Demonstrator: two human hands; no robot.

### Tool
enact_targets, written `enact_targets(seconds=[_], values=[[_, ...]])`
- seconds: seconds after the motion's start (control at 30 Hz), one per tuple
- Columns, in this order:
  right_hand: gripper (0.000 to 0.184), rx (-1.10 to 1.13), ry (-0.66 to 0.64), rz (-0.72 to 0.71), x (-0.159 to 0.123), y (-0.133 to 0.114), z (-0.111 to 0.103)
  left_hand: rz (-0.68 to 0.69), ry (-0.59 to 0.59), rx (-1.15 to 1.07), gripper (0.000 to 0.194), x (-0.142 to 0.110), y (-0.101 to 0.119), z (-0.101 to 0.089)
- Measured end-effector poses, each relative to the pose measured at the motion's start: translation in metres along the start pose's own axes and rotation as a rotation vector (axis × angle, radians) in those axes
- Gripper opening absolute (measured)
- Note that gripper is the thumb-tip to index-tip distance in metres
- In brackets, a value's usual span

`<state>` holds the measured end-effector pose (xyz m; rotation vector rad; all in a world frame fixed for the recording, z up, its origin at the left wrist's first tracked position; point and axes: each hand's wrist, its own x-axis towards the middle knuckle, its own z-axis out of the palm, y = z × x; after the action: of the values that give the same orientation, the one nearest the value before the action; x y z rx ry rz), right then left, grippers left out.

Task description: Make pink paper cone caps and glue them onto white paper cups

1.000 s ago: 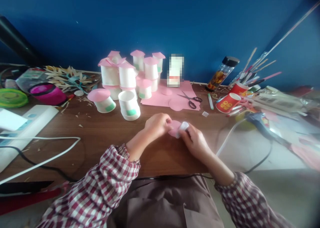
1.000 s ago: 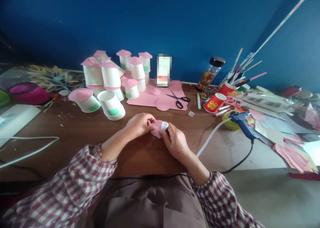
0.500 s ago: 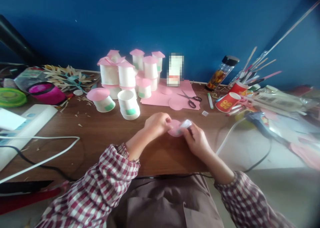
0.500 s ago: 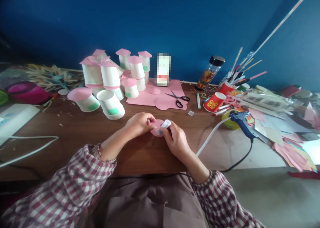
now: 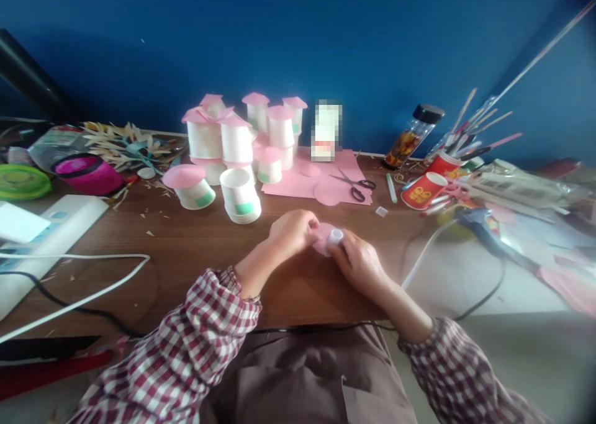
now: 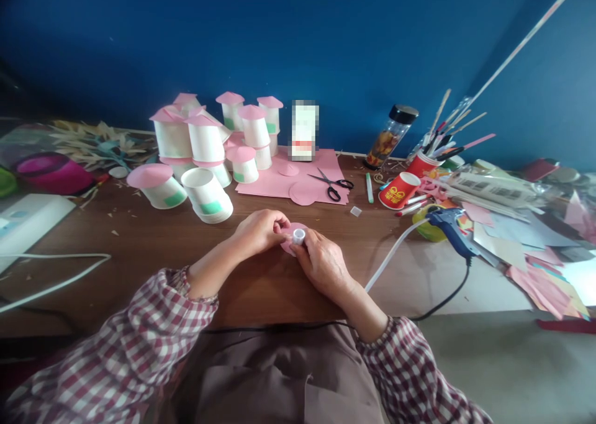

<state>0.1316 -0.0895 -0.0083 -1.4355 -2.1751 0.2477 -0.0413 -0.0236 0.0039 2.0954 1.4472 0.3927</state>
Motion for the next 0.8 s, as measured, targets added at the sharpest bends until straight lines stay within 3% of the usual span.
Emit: enact_targets(seconds=[0.13, 0.27, 0.33, 0.43, 0.53, 0.63, 0.8], values=[[0.020, 0.226, 0.163, 0.184, -0.005, 0.006, -0.010, -0.041, -0.011, 0.004, 0.024, 0.002, 0.001, 0.001], [0.026, 0.409, 0.284, 0.328, -0.001, 0.013, -0.028, -0.049, -0.010, 0.017, 0.038, 0.002, 0.001, 0.001], [0.027, 0.332, 0.309, 0.364, 0.006, 0.021, -0.038, -0.023, -0.006, 0.031, 0.045, 0.002, 0.000, 0.001], [0.033, 0.043, 0.302, 0.413, 0.022, 0.039, -0.053, 0.003, 0.001, 0.059, 0.047, 0.003, -0.003, 0.003], [0.032, -0.277, 0.146, 0.557, 0.039, 0.056, -0.063, 0.041, 0.021, 0.084, 0.039, 0.004, -0.005, 0.006], [0.033, -0.449, 0.006, 0.717, 0.052, 0.069, -0.062, 0.081, 0.072, 0.098, 0.036, 0.002, -0.006, 0.010], [0.034, -0.546, -0.018, 0.819, 0.058, 0.081, -0.048, 0.087, 0.143, 0.103, 0.030, 0.000, -0.005, 0.012]])
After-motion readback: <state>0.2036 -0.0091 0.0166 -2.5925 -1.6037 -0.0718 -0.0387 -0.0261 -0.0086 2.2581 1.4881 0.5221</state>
